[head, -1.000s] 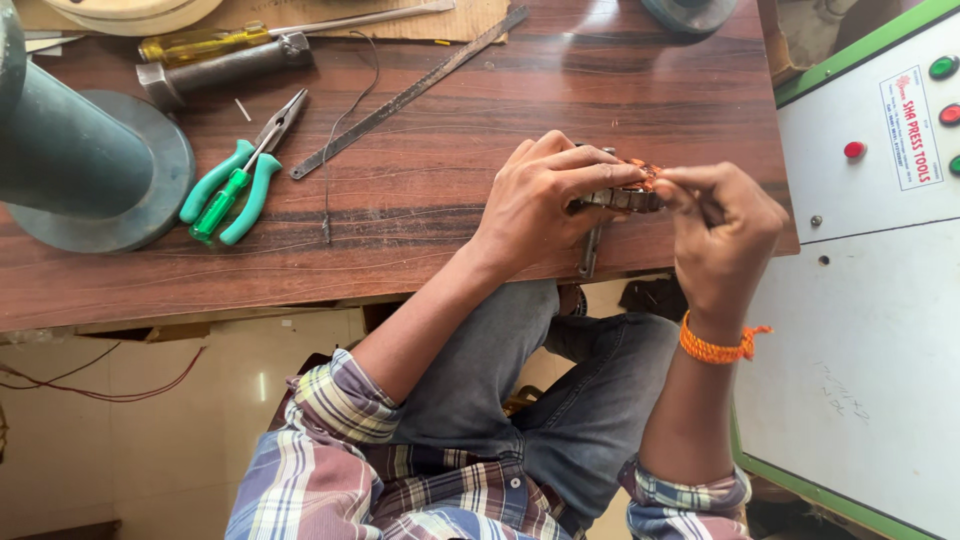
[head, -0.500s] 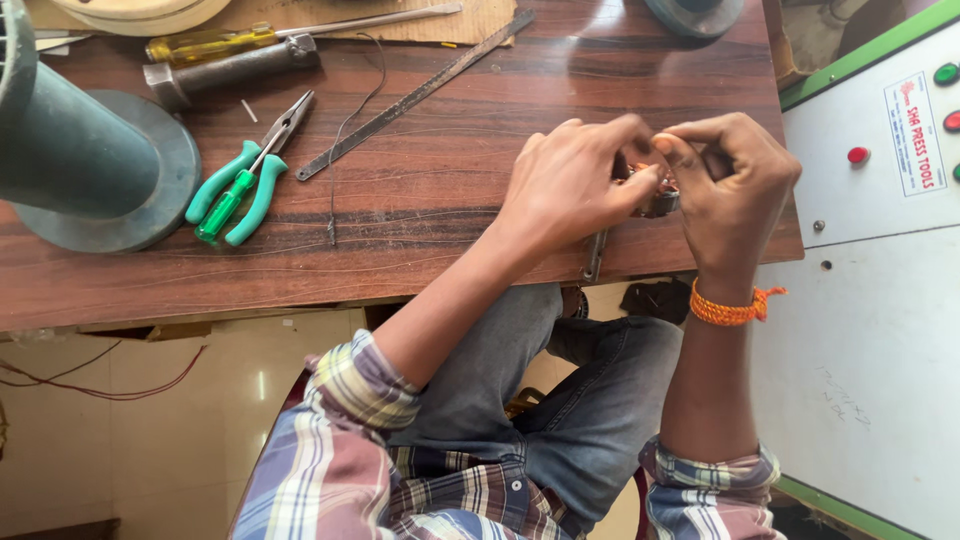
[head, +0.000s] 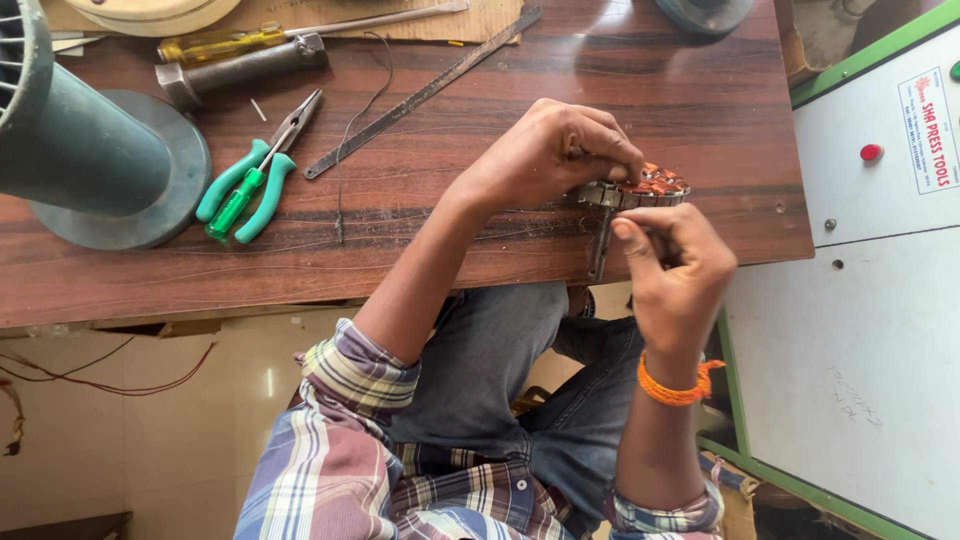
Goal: The person sits at a workbench and winds copper wire by hand into the slots of a motor armature, pressing each wire loop down into place with their fingers while rotating the armature to reach new slots.
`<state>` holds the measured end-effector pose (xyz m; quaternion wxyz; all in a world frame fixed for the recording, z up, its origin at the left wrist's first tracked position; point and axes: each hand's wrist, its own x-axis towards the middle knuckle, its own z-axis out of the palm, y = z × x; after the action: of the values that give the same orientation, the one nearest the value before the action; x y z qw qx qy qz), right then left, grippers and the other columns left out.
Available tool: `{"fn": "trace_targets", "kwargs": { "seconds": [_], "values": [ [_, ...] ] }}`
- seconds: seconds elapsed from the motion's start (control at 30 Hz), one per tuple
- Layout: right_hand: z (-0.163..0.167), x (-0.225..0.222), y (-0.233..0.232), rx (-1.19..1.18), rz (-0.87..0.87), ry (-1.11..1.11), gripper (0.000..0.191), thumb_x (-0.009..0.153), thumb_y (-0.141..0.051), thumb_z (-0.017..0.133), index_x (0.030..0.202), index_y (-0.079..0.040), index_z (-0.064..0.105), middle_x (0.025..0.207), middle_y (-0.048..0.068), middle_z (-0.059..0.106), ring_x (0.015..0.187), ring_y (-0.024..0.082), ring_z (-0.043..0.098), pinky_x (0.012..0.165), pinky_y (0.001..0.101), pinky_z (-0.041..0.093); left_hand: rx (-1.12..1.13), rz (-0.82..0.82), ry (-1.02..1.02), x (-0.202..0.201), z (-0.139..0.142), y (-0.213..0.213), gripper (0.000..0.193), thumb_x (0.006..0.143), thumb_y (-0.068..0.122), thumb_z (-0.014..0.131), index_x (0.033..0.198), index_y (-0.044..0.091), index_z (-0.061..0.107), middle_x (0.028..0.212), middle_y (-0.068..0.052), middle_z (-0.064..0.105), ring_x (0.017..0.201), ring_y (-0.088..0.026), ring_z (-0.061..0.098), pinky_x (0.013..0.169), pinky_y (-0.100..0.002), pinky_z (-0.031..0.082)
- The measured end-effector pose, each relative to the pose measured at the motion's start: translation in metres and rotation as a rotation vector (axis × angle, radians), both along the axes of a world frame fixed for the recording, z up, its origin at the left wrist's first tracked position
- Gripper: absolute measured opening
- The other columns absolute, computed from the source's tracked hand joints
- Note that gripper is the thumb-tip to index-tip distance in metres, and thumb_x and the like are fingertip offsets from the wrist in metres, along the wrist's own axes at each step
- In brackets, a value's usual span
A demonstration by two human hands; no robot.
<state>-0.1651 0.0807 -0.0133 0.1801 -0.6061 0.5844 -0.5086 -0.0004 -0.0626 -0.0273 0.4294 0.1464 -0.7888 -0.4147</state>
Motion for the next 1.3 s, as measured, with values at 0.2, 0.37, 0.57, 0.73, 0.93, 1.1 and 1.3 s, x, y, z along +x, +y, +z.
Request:
{"fn": "trace_targets", "kwargs": {
  "seconds": [0.2,0.37,0.57,0.73,0.93,1.1,1.3],
  "values": [
    [-0.043,0.003,-0.003,-0.004,-0.053,-0.071,0.01,0.097,-0.003,0.08,0.095,0.001,0.071,0.071,-0.007,0.045,0.065,0.002,0.031,0.058,0.0229,0.024,0.006,-0.006,0.01,0.004,-0.004,-0.006,0.017,0.089,0.005,0.078,0.106,0.007,0.079,0.099,-0.006,0.079,0.09,-0.017,0.076,0.08,-0.033,0.063],
    [-0.077,-0.005,0.006,0.045,-0.1,-0.178,0.006,0.097,0.0,0.076,0.095,0.0,0.07,0.071,-0.009,0.048,0.066,0.0,0.036,0.057,0.0224,0.027,-0.157,0.157,0.063,0.006,0.003,0.015,0.028,0.09,0.021,0.082,0.116,0.013,0.074,0.107,-0.002,0.075,0.102,-0.019,0.069,0.092,-0.036,0.056],
    [-0.077,-0.035,0.012,0.025,-0.161,-0.195,0.005,0.098,-0.001,0.076,0.102,-0.001,0.074,0.084,-0.005,0.064,0.073,0.001,0.049,0.065,0.019,0.038,-0.334,0.466,-0.125,-0.02,-0.013,0.054,0.045,0.087,0.032,0.081,0.13,0.028,0.069,0.117,0.005,0.065,0.107,-0.018,0.06,0.097,-0.036,0.052],
    [-0.026,-0.071,0.009,-0.112,-0.066,-0.029,0.008,0.104,-0.001,0.081,0.102,0.001,0.074,0.089,0.001,0.07,0.079,0.005,0.058,0.073,0.0195,0.046,-0.284,0.481,-0.056,-0.025,-0.026,0.054,0.044,0.089,0.03,0.081,0.132,0.035,0.069,0.117,0.011,0.067,0.101,-0.016,0.058,0.097,-0.034,0.053],
    [0.018,-0.06,-0.012,-0.122,0.051,0.117,0.01,0.105,-0.001,0.084,0.106,0.002,0.074,0.091,0.005,0.074,0.078,0.004,0.064,0.07,0.0187,0.048,-0.254,0.51,-0.043,-0.025,-0.027,0.062,0.044,0.089,0.028,0.08,0.131,0.033,0.069,0.121,0.01,0.069,0.102,-0.017,0.059,0.096,-0.035,0.052],
    [0.026,-0.045,-0.039,-0.057,0.068,0.12,0.009,0.106,-0.002,0.082,0.104,0.002,0.075,0.089,0.005,0.073,0.076,0.004,0.06,0.067,0.0188,0.046,-0.266,0.528,-0.042,-0.029,-0.025,0.06,0.04,0.09,0.031,0.079,0.128,0.026,0.069,0.124,0.008,0.068,0.101,-0.02,0.058,0.096,-0.037,0.049],
    [0.02,-0.046,-0.061,-0.023,0.13,0.114,0.008,0.103,-0.003,0.082,0.105,0.002,0.075,0.094,0.005,0.075,0.081,0.005,0.065,0.071,0.0212,0.052,-0.248,0.495,-0.031,-0.022,-0.011,0.063,0.038,0.092,0.043,0.076,0.121,0.019,0.071,0.119,0.002,0.071,0.098,-0.021,0.059,0.092,-0.037,0.048]
  ]
}}
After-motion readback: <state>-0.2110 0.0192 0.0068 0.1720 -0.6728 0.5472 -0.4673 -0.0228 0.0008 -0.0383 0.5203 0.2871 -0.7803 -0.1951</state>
